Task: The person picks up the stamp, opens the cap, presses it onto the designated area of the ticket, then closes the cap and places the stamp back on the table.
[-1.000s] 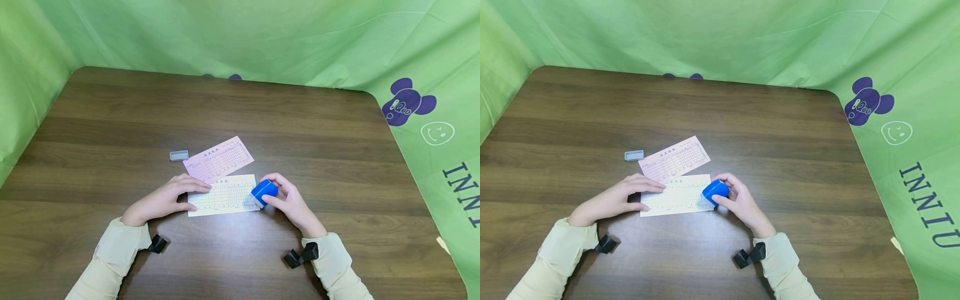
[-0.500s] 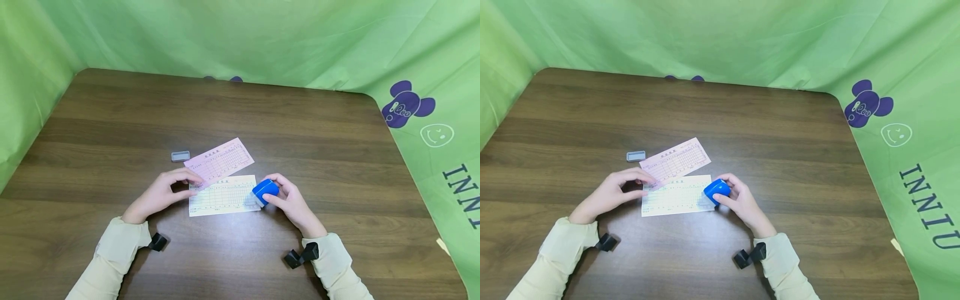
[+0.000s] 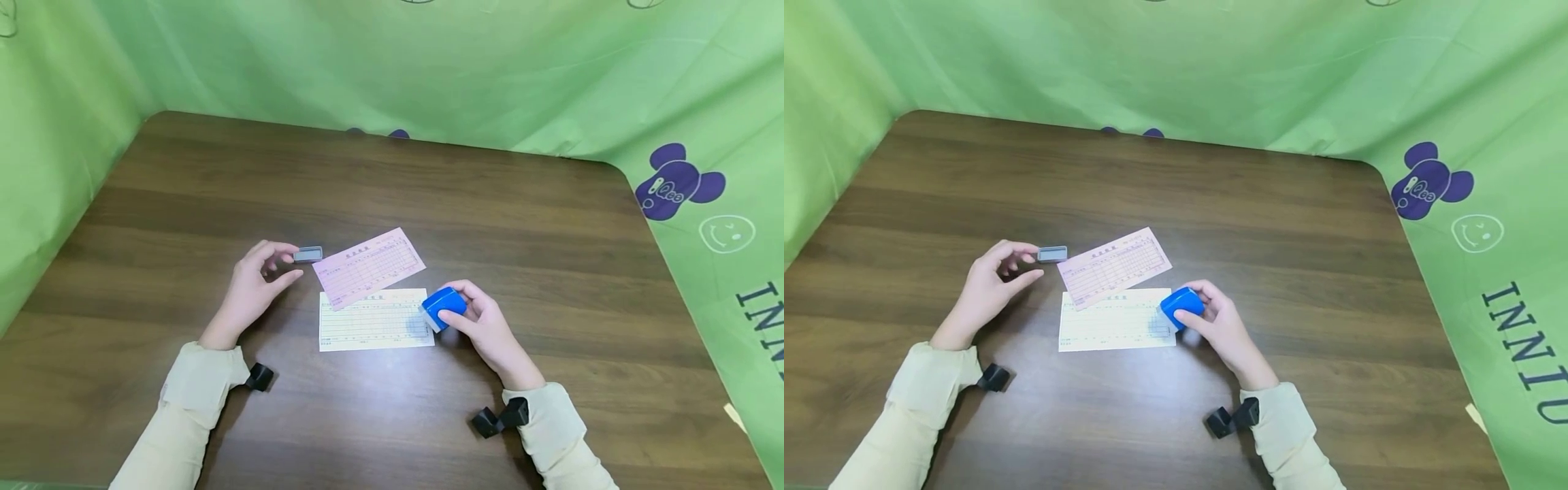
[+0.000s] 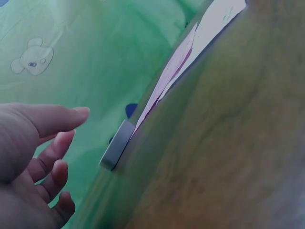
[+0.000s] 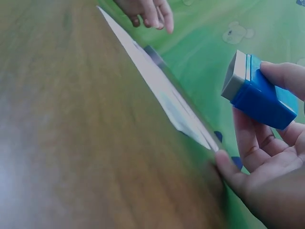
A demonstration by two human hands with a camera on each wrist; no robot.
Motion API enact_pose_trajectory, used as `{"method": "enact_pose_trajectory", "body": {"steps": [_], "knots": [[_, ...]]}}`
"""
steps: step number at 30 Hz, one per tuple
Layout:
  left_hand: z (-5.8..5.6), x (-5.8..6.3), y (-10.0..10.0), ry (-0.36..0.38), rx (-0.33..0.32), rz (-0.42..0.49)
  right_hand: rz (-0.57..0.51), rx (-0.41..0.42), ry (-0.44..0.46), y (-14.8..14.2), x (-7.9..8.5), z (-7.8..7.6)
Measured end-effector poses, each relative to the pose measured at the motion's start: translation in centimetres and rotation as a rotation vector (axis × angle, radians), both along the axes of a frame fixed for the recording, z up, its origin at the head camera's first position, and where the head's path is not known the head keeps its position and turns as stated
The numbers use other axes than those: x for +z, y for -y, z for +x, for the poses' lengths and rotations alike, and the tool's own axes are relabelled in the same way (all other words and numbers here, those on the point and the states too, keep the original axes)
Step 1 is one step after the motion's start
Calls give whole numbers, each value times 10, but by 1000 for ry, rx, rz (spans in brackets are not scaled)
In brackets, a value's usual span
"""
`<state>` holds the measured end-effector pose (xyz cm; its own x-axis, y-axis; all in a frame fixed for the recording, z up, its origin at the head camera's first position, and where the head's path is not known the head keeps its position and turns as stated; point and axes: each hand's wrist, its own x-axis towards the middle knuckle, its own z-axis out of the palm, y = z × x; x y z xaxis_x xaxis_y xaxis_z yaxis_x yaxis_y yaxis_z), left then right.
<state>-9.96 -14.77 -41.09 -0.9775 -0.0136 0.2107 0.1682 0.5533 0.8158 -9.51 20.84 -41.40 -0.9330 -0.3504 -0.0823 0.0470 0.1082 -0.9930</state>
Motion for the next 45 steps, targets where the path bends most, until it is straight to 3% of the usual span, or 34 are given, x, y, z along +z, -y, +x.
{"method": "enact_pose_trajectory", "body": {"steps": [13,20,29,33,45], "knots": [[-21,-2,10,101,-22,-143,14,10,5,5,7,-3],[-27,-3,12,159,-31,-212,11,11,16,6,6,-3],[-29,-2,11,167,-31,-253,-23,15,-2,6,7,-3],[-29,-2,12,166,-28,-199,-12,9,2,8,8,-3],[-20,12,9,145,-34,123,-17,-17,-42,18,20,-9]]}}
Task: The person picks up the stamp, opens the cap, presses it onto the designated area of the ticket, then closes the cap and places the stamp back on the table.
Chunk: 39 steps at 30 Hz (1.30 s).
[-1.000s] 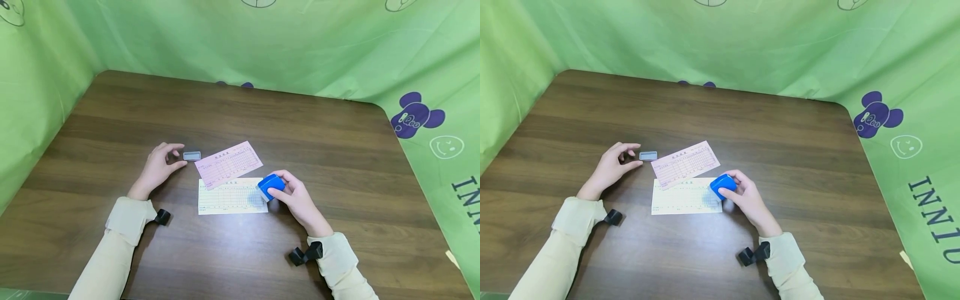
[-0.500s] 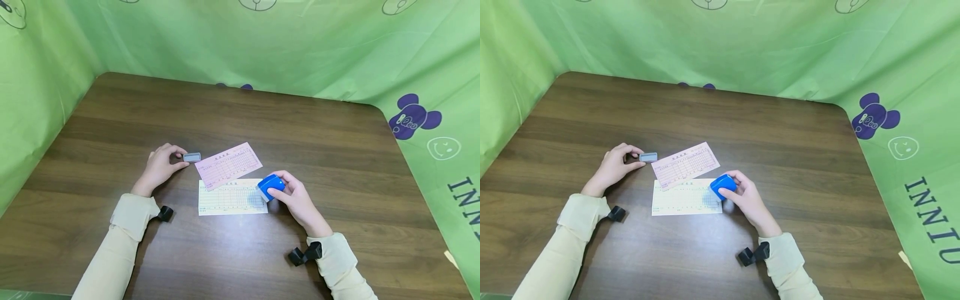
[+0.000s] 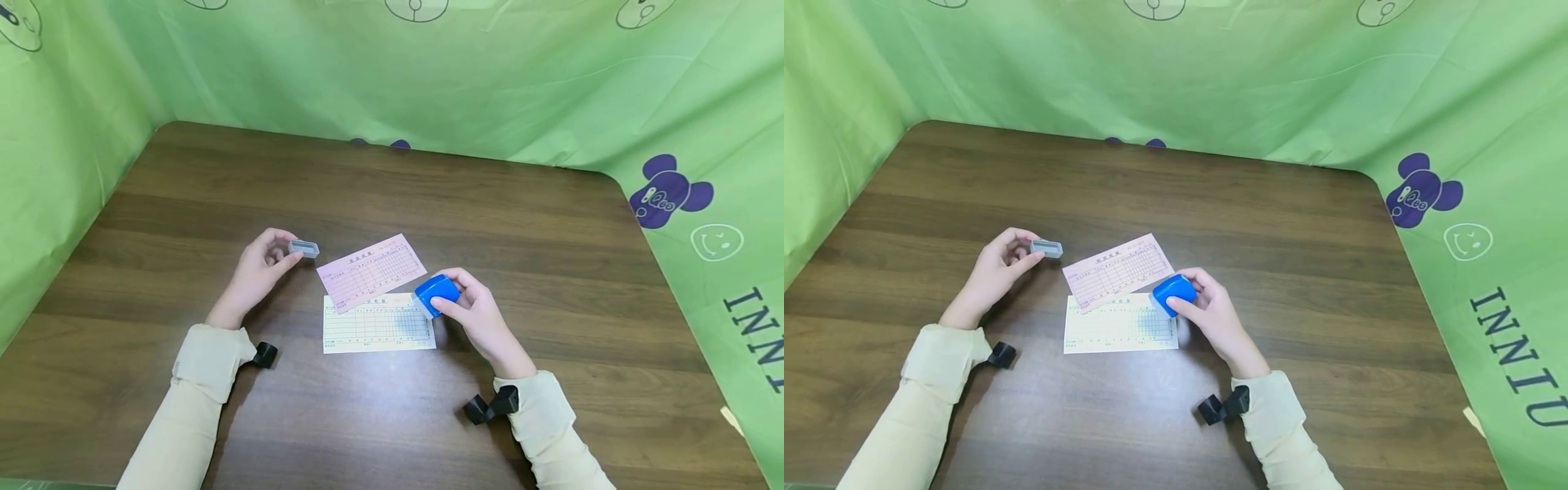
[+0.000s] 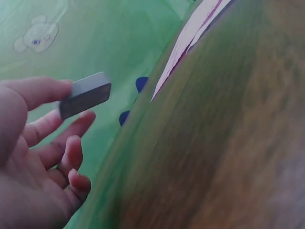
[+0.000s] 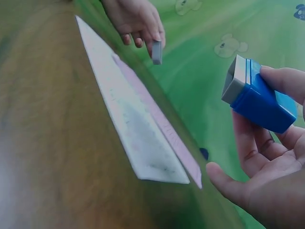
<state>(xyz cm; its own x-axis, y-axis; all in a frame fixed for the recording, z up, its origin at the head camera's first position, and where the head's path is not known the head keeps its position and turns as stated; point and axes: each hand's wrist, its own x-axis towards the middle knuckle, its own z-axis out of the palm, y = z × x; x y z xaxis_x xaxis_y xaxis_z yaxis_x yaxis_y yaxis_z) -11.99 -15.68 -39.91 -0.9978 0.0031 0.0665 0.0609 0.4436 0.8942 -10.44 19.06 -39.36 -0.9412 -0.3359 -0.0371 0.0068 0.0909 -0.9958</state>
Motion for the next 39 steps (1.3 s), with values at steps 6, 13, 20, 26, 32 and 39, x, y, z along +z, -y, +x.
{"method": "enact_pose_trajectory", "body": {"steps": [6,13,20,26,32,39], "knots": [[5,3,-11,-19,-38,27,26,-23,-16,11,6,-6],[10,6,-27,-76,-108,21,31,-60,-75,26,9,-9],[17,6,-41,-113,-176,-2,37,-93,-114,39,7,-8],[22,6,-50,-95,-221,-43,39,-93,-146,44,3,-7],[26,6,-59,-104,-259,-106,23,-56,-197,49,-1,-5],[28,3,-67,-116,-290,-132,26,-34,-238,53,-6,-4]]}}
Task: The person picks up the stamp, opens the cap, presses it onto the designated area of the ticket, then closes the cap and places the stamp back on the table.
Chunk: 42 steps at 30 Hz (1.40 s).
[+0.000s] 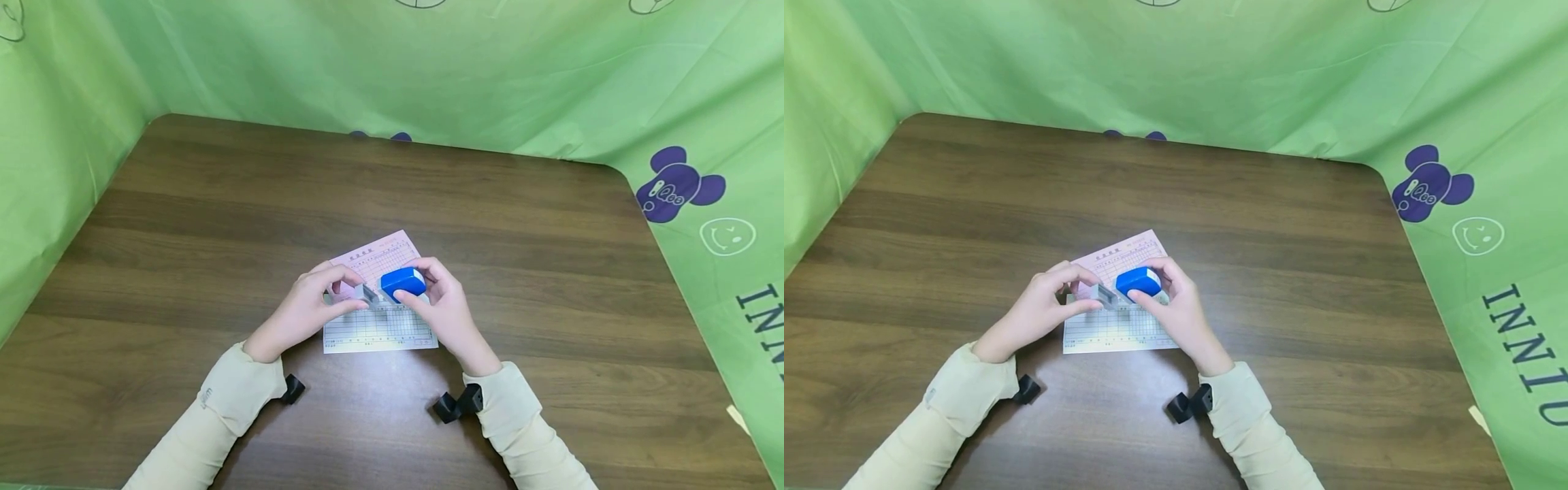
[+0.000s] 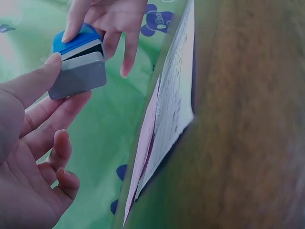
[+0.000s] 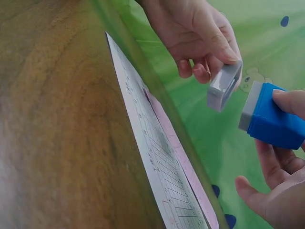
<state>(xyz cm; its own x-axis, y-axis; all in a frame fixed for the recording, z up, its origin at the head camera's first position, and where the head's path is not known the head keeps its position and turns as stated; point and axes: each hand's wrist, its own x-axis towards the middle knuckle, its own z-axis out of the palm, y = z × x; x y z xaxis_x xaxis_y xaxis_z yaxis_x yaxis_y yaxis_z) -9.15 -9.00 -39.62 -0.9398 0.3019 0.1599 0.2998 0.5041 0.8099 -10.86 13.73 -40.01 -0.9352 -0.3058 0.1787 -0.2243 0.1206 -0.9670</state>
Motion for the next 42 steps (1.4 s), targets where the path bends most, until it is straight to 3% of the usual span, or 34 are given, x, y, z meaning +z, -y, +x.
{"method": "enact_pose_trajectory", "body": {"steps": [13,27,42], "knots": [[0,-2,-3,-50,-20,-2,10,69,0,4,1,5],[2,-3,-5,-25,-25,18,16,111,3,6,-4,6],[3,-4,-5,-47,-40,55,12,123,16,8,-5,7]]}}
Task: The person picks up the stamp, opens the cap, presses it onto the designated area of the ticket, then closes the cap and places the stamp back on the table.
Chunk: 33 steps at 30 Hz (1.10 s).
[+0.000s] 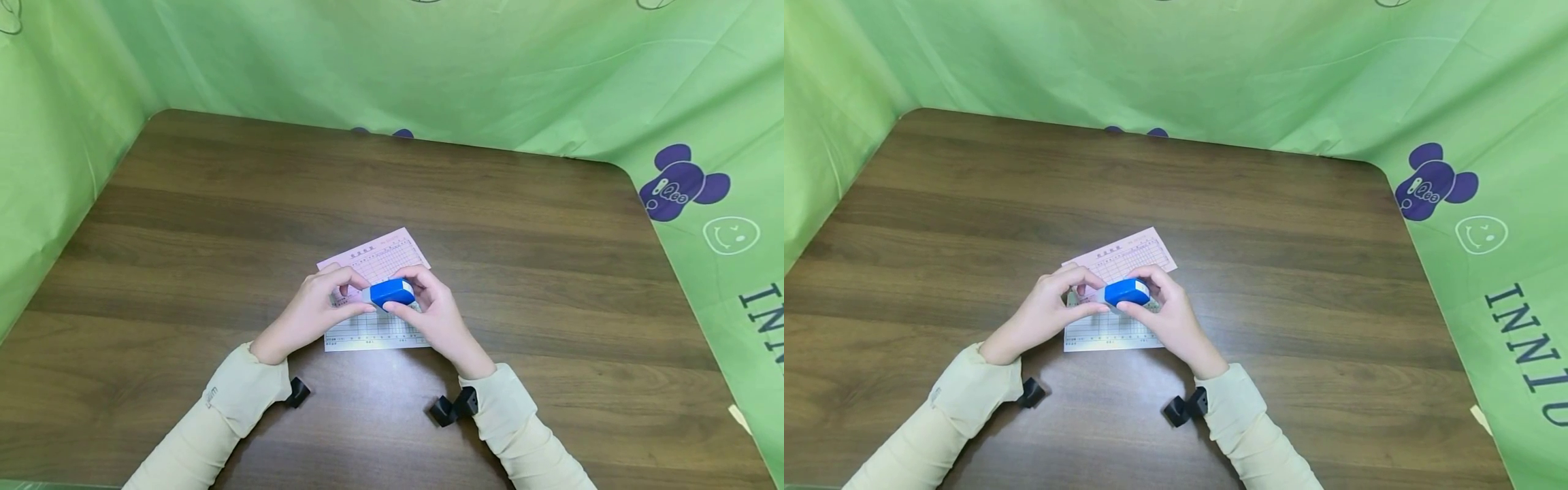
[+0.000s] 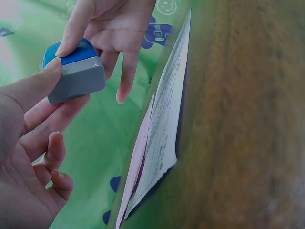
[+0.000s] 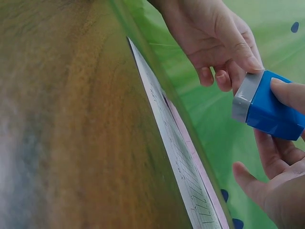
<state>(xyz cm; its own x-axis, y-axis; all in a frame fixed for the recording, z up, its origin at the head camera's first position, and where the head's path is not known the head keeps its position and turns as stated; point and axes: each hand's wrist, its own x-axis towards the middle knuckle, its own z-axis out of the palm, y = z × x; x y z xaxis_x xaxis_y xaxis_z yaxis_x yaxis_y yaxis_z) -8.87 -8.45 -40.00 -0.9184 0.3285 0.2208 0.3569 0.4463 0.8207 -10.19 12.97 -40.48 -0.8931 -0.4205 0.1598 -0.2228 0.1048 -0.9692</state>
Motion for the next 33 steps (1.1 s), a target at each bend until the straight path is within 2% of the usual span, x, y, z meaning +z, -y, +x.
{"method": "enact_pose_trajectory", "body": {"steps": [33], "knots": [[0,0,0,4,-12,21,-1,7,-6,2,-1,2]]}}
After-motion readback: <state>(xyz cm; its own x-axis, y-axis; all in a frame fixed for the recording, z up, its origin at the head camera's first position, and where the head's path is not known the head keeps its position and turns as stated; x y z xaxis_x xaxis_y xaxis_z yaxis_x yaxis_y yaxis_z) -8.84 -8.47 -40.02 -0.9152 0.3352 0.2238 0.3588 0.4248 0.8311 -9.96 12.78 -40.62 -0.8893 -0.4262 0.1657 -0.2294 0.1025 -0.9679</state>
